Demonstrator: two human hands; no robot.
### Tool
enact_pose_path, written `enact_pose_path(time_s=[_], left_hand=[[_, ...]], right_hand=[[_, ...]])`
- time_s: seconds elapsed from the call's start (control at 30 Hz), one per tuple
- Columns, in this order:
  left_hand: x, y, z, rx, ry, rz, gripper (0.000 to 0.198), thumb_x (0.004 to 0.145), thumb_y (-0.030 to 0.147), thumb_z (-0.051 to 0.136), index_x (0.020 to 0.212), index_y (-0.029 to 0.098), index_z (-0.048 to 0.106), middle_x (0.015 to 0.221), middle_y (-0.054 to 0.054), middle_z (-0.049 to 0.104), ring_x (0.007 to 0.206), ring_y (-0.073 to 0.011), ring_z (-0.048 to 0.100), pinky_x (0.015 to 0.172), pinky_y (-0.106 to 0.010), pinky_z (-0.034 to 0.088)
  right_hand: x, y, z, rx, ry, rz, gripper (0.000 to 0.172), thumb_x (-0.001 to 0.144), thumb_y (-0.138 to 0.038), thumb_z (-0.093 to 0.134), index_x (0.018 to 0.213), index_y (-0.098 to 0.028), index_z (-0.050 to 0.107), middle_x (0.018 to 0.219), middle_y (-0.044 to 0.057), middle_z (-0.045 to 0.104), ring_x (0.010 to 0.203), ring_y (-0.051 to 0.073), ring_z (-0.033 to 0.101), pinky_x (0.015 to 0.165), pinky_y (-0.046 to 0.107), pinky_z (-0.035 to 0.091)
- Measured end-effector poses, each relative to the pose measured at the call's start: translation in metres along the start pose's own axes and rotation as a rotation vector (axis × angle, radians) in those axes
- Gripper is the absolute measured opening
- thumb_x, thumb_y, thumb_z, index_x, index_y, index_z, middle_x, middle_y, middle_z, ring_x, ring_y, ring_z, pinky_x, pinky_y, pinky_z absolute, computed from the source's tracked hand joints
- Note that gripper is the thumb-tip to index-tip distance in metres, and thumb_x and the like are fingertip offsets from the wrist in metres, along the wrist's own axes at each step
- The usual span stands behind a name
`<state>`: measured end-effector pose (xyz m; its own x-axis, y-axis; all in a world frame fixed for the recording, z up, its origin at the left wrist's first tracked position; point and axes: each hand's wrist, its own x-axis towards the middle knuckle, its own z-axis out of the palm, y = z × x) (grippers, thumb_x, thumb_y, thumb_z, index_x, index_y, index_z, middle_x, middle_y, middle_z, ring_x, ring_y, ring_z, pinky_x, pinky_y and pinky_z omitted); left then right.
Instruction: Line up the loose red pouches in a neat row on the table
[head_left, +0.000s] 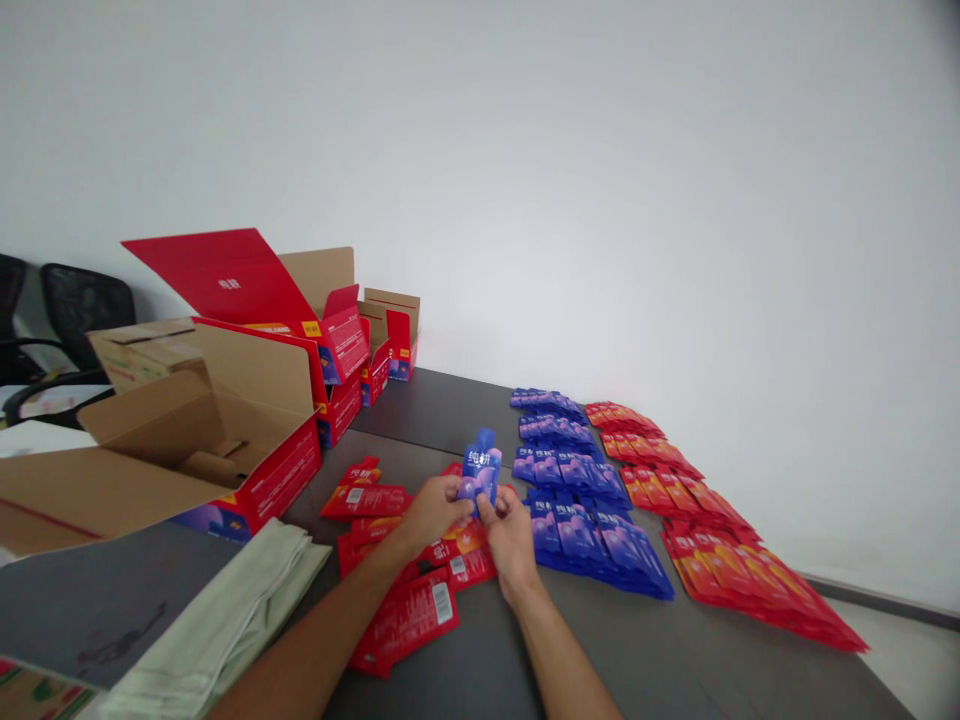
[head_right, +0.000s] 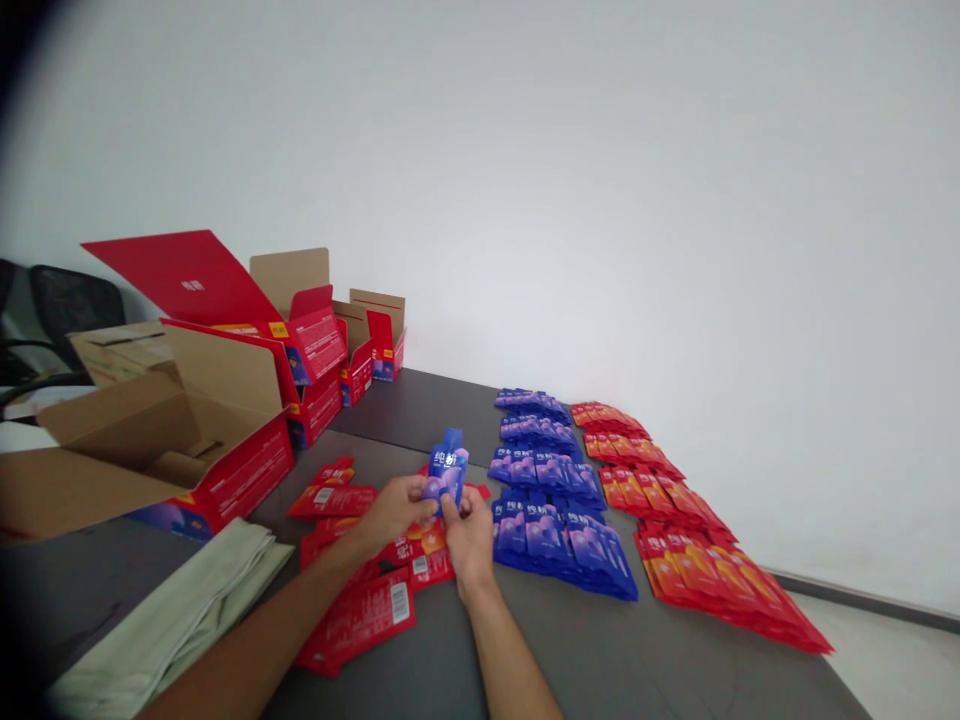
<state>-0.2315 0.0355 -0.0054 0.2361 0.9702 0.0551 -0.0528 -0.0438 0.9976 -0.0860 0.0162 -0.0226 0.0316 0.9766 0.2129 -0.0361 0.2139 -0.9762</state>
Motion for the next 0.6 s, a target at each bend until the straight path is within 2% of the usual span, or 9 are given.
enact_pose_path(time_s=[0.2,0.33,0.4,0.5,0.6], left_hand=[[0.000,0.003,-0.004,0.024,0.117,0.009,0.018,0.064,0.026,0.071,0.071,0.015,0.058,0.060,0.002,0.063,0.052,-0.0113,0.057,0.053,-0.022,0.044],[0.001,0.006,-0.006,0.002,0.217,0.099,0.028,0.073,0.038,0.069,0.084,0.014,0.064,0.079,-0.003,0.070,0.068,-0.0150,0.063,0.062,-0.024,0.049],[0.003,0.005,-0.008,0.029,0.244,0.100,0.035,0.073,0.043,0.069,0.088,0.012,0.066,0.081,-0.005,0.071,0.070,-0.0166,0.063,0.062,-0.026,0.049],[0.003,0.002,-0.010,0.043,0.215,0.056,0.041,0.070,0.047,0.072,0.087,0.011,0.068,0.077,-0.005,0.071,0.066,-0.0166,0.062,0.060,-0.026,0.047],[0.001,0.001,-0.010,0.016,0.121,0.035,0.044,0.069,0.051,0.072,0.088,0.011,0.069,0.077,-0.004,0.070,0.064,-0.0148,0.060,0.060,-0.025,0.045]], right_hand=[[-0.004,-0.008,0.005,-0.047,-0.034,0.018,0.033,0.075,-0.050,0.068,0.081,-0.019,0.061,0.063,-0.002,0.057,0.059,0.017,0.053,0.054,0.024,0.043],[-0.008,-0.010,0.008,-0.047,-0.083,0.080,0.036,0.074,-0.052,0.068,0.077,-0.019,0.056,0.060,-0.004,0.053,0.053,0.014,0.048,0.049,0.022,0.038],[-0.010,-0.012,0.008,-0.063,-0.123,0.088,0.039,0.074,-0.055,0.068,0.077,-0.019,0.055,0.061,-0.004,0.052,0.052,0.013,0.046,0.049,0.021,0.036],[-0.011,-0.015,0.008,-0.107,-0.141,0.057,0.043,0.078,-0.061,0.063,0.076,-0.019,0.054,0.062,-0.004,0.050,0.055,0.013,0.044,0.050,0.021,0.034],[-0.009,-0.015,0.007,-0.143,-0.083,0.020,0.048,0.083,-0.065,0.054,0.072,-0.019,0.051,0.061,-0.004,0.046,0.055,0.012,0.040,0.049,0.020,0.031]])
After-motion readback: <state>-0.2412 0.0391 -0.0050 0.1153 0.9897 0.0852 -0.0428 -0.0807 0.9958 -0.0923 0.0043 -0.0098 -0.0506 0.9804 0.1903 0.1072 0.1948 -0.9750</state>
